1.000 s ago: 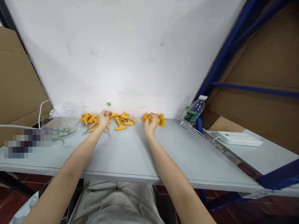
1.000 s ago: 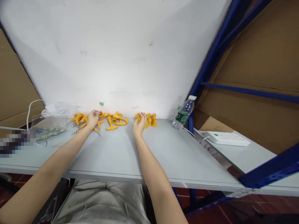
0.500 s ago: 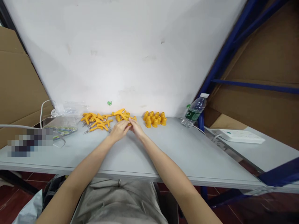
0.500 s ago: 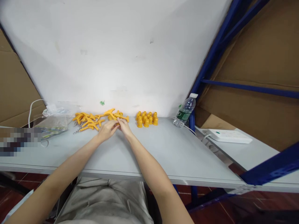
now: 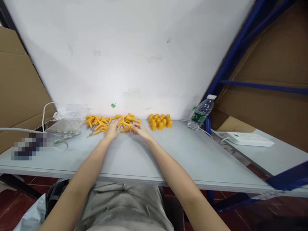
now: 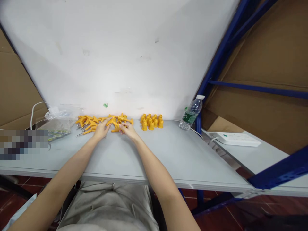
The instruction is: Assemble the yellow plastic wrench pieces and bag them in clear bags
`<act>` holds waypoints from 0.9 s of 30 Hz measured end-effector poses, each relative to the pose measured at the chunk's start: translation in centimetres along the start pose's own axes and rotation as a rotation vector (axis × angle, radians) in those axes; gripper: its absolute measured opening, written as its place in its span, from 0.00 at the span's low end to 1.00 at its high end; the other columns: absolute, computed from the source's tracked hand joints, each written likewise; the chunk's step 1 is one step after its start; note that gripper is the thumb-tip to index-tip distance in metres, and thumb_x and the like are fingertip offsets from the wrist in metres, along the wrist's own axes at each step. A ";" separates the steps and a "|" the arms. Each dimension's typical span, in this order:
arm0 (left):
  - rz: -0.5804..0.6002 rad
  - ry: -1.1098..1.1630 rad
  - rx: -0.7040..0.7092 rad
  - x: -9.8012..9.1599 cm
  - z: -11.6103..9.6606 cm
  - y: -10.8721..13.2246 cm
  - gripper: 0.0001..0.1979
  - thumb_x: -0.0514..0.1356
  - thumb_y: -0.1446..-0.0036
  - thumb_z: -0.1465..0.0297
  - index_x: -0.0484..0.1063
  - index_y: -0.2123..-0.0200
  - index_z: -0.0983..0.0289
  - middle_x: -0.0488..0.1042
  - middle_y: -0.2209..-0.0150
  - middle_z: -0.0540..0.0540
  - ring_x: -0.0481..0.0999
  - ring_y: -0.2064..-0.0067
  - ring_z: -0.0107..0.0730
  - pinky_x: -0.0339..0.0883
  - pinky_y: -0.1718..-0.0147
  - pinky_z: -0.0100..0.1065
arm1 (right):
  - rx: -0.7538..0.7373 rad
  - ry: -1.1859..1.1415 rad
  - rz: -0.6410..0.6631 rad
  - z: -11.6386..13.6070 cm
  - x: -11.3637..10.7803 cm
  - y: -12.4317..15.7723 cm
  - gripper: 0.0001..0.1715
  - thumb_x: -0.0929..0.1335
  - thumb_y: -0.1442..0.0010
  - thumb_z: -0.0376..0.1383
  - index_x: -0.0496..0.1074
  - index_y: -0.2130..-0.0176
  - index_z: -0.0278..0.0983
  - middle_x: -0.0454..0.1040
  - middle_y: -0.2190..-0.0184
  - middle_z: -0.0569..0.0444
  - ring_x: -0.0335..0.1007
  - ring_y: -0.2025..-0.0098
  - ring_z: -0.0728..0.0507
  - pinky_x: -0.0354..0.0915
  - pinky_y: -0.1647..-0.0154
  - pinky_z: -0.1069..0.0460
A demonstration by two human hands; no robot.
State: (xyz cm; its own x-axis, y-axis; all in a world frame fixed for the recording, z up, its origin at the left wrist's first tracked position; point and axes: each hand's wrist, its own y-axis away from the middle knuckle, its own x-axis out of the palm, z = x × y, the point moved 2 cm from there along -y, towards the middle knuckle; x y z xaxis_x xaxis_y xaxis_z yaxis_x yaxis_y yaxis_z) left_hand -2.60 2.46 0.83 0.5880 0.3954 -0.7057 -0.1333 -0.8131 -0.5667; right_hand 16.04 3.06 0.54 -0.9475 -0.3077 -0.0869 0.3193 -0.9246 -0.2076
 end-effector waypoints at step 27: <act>0.189 0.206 -0.269 -0.1 -2.8 0.2 0.20 0.59 0.50 0.71 0.68 0.51 0.60 0.65 0.84 0.41 0.67 0.82 0.29 0.58 0.77 0.28 | -0.464 1.325 -0.236 1.8 -0.8 0.7 0.18 0.58 0.38 0.25 0.71 0.54 0.39 0.74 0.57 0.46 0.67 0.53 0.39 0.41 0.34 0.32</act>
State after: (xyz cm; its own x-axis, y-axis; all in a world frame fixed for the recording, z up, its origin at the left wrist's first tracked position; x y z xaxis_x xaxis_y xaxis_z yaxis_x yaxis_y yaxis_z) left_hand -0.40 1.04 1.94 0.7243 0.1558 -0.6716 -0.0567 -0.9574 -0.2832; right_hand 16.96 2.23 2.25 -0.3457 0.5143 -0.7849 0.3799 -0.6881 -0.6182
